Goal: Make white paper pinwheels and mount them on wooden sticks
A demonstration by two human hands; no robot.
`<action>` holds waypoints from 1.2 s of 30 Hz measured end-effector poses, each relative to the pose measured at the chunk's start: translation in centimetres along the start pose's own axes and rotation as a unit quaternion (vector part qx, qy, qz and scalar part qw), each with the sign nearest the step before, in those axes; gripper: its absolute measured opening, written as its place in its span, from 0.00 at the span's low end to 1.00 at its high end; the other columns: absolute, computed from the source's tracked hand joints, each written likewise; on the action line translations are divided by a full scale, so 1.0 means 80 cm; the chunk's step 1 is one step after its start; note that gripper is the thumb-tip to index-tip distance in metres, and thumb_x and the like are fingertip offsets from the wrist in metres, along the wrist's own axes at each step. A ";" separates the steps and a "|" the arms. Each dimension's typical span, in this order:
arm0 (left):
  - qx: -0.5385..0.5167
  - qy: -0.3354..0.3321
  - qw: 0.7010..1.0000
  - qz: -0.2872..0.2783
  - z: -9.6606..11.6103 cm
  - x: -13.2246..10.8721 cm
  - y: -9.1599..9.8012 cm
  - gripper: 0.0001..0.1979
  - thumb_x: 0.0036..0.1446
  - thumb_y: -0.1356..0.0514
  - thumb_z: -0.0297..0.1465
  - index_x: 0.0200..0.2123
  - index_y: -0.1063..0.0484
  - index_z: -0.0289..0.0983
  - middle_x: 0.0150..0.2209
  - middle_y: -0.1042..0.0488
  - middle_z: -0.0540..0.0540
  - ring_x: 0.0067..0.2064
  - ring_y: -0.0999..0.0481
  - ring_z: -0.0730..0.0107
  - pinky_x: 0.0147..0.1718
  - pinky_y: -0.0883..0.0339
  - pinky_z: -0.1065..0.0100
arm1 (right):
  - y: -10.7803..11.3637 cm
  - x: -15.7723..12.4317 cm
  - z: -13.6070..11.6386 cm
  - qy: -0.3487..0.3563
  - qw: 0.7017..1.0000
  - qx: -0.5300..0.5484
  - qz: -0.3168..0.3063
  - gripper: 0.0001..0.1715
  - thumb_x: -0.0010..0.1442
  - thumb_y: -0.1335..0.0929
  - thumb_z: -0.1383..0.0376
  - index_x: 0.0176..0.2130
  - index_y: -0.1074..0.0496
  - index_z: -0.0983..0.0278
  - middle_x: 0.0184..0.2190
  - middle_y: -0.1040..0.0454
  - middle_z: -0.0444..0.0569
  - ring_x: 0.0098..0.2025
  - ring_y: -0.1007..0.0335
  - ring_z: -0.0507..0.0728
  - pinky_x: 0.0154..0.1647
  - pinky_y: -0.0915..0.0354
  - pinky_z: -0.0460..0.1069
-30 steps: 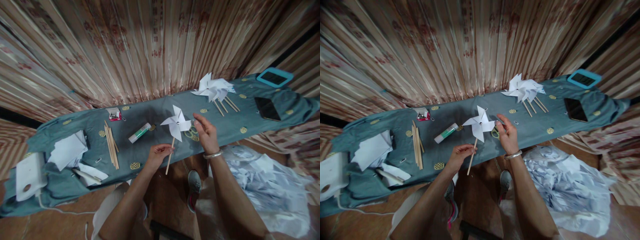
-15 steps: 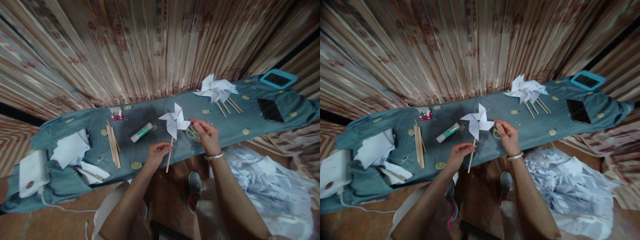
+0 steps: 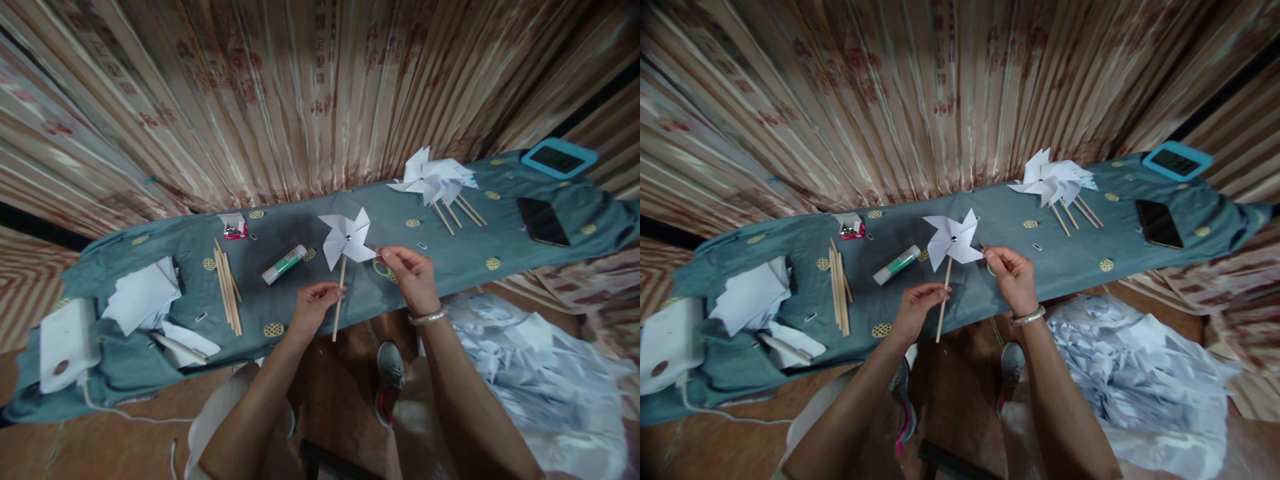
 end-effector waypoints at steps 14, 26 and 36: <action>-0.011 0.003 1.000 -0.002 -0.002 0.001 -0.002 0.07 0.38 0.31 0.32 0.24 0.20 0.37 0.27 0.20 0.47 0.28 0.25 0.70 0.34 0.32 0.69 | -0.018 -0.013 -0.004 -0.011 0.999 -0.006 -0.041 0.10 0.51 0.28 0.57 0.26 0.23 0.62 0.24 0.25 0.43 0.28 0.33 0.52 0.33 0.37 0.48; -0.013 0.002 1.000 -0.012 -0.001 0.002 -0.005 0.07 0.38 0.32 0.32 0.24 0.20 0.37 0.26 0.20 0.48 0.28 0.27 0.72 0.32 0.34 0.71 | -0.041 -0.027 -0.006 -0.007 0.997 -0.015 -0.082 0.13 0.54 0.30 0.56 0.25 0.25 0.62 0.24 0.26 0.44 0.28 0.33 0.52 0.31 0.37 0.47; -0.036 -0.036 0.998 0.022 0.008 0.010 0.005 0.08 0.37 0.31 0.33 0.24 0.20 0.37 0.22 0.23 0.50 0.26 0.29 0.74 0.30 0.36 0.72 | -0.059 -0.049 -0.002 0.023 0.985 -0.109 -0.131 0.18 0.57 0.32 0.52 0.27 0.26 0.64 0.23 0.26 0.45 0.26 0.32 0.52 0.30 0.37 0.47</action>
Point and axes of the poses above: each hand's wrist, its own x-axis towards the middle knuckle, its own y-axis out of the back of the hand, z = x × y, the point moved 7 cm from there along x, towards the middle knuckle
